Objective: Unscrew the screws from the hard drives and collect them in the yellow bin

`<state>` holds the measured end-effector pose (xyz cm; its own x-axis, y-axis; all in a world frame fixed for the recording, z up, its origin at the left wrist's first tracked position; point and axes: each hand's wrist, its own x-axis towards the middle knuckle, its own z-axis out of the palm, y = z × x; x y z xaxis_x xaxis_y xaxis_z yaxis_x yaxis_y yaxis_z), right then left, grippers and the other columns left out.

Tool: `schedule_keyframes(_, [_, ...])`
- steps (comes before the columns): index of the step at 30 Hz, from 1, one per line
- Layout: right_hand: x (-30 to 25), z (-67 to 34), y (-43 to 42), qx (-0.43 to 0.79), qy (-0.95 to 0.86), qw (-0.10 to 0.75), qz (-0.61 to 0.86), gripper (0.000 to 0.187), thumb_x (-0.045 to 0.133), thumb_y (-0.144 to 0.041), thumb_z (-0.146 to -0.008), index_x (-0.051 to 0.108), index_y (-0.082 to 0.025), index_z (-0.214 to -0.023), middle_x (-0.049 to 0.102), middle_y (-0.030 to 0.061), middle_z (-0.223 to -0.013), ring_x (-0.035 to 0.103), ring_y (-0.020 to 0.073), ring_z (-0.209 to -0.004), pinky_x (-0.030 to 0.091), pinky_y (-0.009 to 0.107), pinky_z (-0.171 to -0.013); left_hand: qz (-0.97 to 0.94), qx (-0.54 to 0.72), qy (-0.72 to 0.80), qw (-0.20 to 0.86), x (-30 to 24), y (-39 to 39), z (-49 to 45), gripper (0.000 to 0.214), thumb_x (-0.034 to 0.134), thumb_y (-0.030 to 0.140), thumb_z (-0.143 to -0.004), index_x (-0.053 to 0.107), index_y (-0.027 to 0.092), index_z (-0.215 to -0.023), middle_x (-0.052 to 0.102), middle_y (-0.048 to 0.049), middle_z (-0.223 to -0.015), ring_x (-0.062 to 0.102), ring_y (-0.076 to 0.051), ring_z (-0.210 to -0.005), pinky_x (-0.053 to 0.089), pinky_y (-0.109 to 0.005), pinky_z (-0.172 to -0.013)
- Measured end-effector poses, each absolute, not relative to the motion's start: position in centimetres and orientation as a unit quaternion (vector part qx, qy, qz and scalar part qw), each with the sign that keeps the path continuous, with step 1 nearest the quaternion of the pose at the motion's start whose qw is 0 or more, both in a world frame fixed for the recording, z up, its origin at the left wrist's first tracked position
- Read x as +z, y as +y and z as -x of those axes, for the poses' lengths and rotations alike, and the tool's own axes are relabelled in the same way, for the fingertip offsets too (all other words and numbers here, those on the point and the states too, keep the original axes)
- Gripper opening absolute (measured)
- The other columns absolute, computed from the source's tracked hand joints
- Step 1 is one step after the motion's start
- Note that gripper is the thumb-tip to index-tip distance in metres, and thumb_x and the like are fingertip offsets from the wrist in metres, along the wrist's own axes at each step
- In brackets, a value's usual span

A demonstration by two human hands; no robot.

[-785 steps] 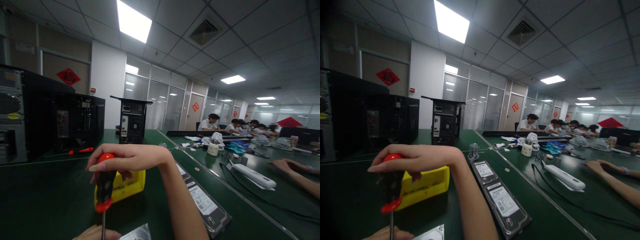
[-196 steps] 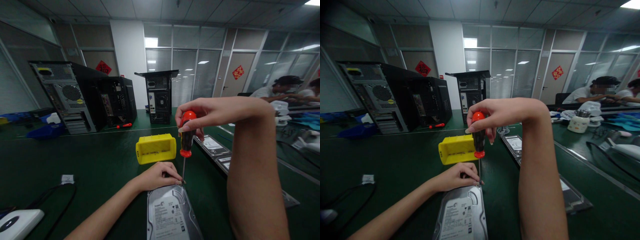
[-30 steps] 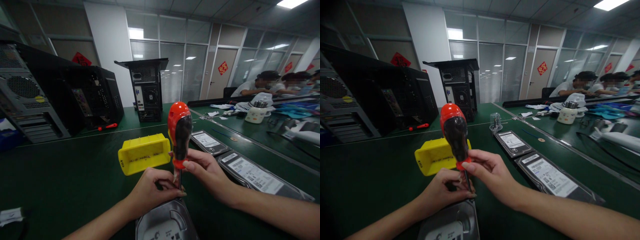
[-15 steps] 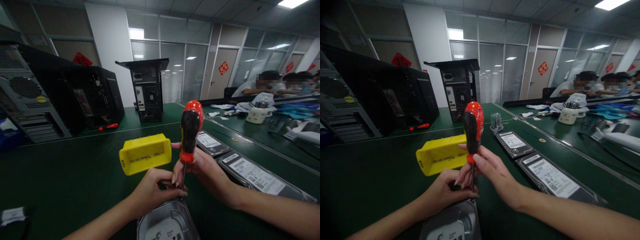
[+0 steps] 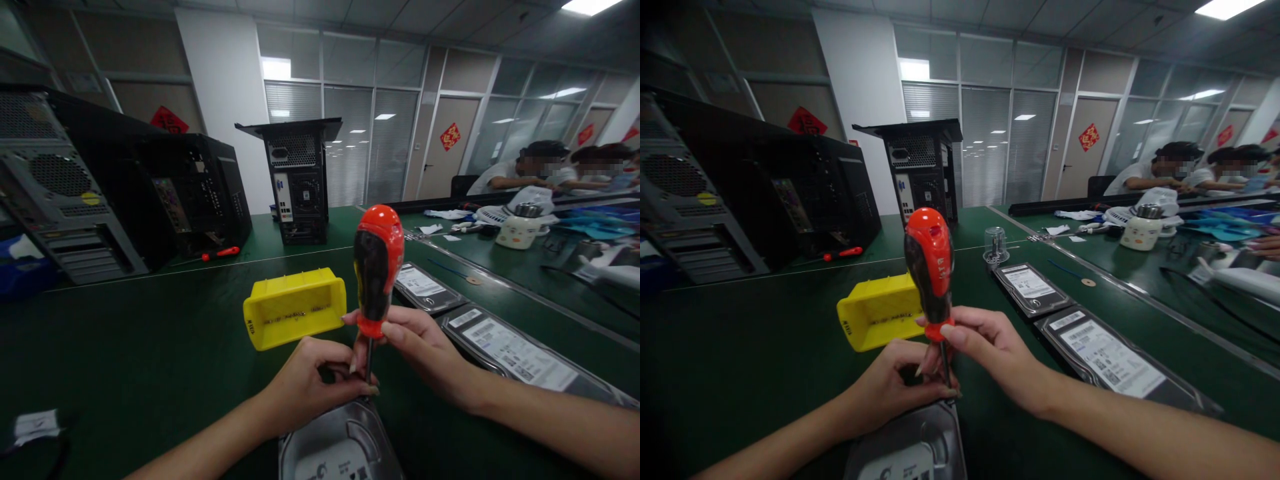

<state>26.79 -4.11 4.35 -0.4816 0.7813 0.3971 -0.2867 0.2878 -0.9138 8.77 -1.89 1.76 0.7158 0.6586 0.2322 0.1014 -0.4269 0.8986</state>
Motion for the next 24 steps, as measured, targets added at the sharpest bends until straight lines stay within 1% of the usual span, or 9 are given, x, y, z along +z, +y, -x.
schedule_keyframes(4, [4.41,-26.62,-4.27,0.585,-0.626,0.482,0.182,0.033,0.055,-0.036,-0.090,0.058,-0.020,-0.119,0.067,0.0007,-0.077,0.062,0.0096,-0.070,0.050,0.022,-0.066,-0.799,0.303,0.235,0.462,1.58,-1.93,-8.74,0.013,0.071,0.022,-0.078,0.071,0.009,-0.076,0.070,-0.0070,-0.073,0.063,-0.016,-0.067,0.049,-0.024,-0.063])
schedule_keyframes(8, [4.59,-26.55,-4.42,0.590,-0.622,0.484,0.175,0.025,0.054,-0.033,-0.091,0.062,-0.018,-0.110,0.067,0.0009,-0.078,0.062,0.0092,-0.070,0.050,0.022,-0.067,-0.804,0.297,0.247,0.452,2.03,-2.20,-8.83,0.012,0.071,0.020,-0.078,0.071,0.009,-0.077,0.071,-0.0068,-0.070,0.062,-0.014,-0.062,0.047,-0.021,-0.057])
schedule_keyframes(11, [4.58,-26.63,-4.35,0.592,-0.610,0.495,0.180,0.021,0.057,-0.030,-0.090,0.063,-0.021,-0.108,0.067,-0.0009,-0.082,0.063,0.0073,-0.073,0.050,0.019,-0.070,-0.815,0.295,0.241,0.437,2.21,-2.26,-8.83,0.013,0.070,0.021,-0.079,0.072,0.008,-0.079,0.072,-0.0083,-0.071,0.062,-0.014,-0.062,0.047,-0.021,-0.058])
schedule_keyframes(15, [4.67,-26.59,-4.34,0.598,-0.603,0.497,0.177,0.019,0.063,-0.028,-0.086,0.063,-0.021,-0.104,0.067,-0.0021,-0.083,0.063,0.0057,-0.076,0.049,0.017,-0.072,-0.832,0.302,0.222,0.409,1.98,-2.05,-8.76,0.015,0.068,0.023,-0.080,0.073,0.010,-0.079,0.072,-0.0084,-0.073,0.062,-0.015,-0.063,0.046,-0.022,-0.058])
schedule_keyframes(18, [4.85,-26.42,-4.51,0.602,-0.601,0.496,0.172,0.020,0.067,-0.027,-0.082,0.061,-0.019,-0.099,0.066,-0.0019,-0.082,0.063,0.0059,-0.074,0.049,0.017,-0.070,-0.836,0.305,0.218,0.401,1.89,-1.96,-8.73,0.014,0.068,0.023,-0.080,0.071,0.010,-0.076,0.072,-0.0073,-0.074,0.062,-0.014,-0.063,0.046,-0.021,-0.058])
schedule_keyframes(20, [4.89,-26.30,-4.61,0.608,-0.599,0.494,0.167,0.023,0.068,-0.027,-0.081,0.056,-0.018,-0.098,0.066,-0.0016,-0.081,0.064,0.0071,-0.072,0.050,0.019,-0.068,-0.837,0.301,0.224,0.398,1.95,-1.97,-8.72,0.014,0.067,0.023,-0.080,0.070,0.010,-0.075,0.071,-0.0059,-0.072,0.060,-0.013,-0.060,0.046,-0.020,-0.057])
schedule_keyframes(22, [4.82,-26.21,-4.69,0.612,-0.598,0.491,0.163,0.026,0.068,-0.028,-0.081,0.051,-0.019,-0.099,0.065,-0.0017,-0.079,0.064,0.0085,-0.070,0.050,0.021,-0.064,-0.838,0.294,0.230,0.399,2.06,-1.98,-8.72,0.013,0.067,0.023,-0.080,0.070,0.011,-0.077,0.071,-0.0044,-0.071,0.059,-0.012,-0.059,0.045,-0.020,-0.056])
schedule_keyframes(24, [4.69,-26.14,-4.72,0.608,-0.597,0.495,0.168,0.029,0.067,-0.029,-0.082,0.046,-0.020,-0.099,0.065,-0.0020,-0.078,0.063,0.0088,-0.066,0.049,0.020,-0.058,-0.833,0.287,0.223,0.417,2.14,-1.93,-8.76,0.013,0.069,0.024,-0.080,0.071,0.011,-0.081,0.071,-0.0042,-0.074,0.062,-0.013,-0.064,0.047,-0.020,-0.060])
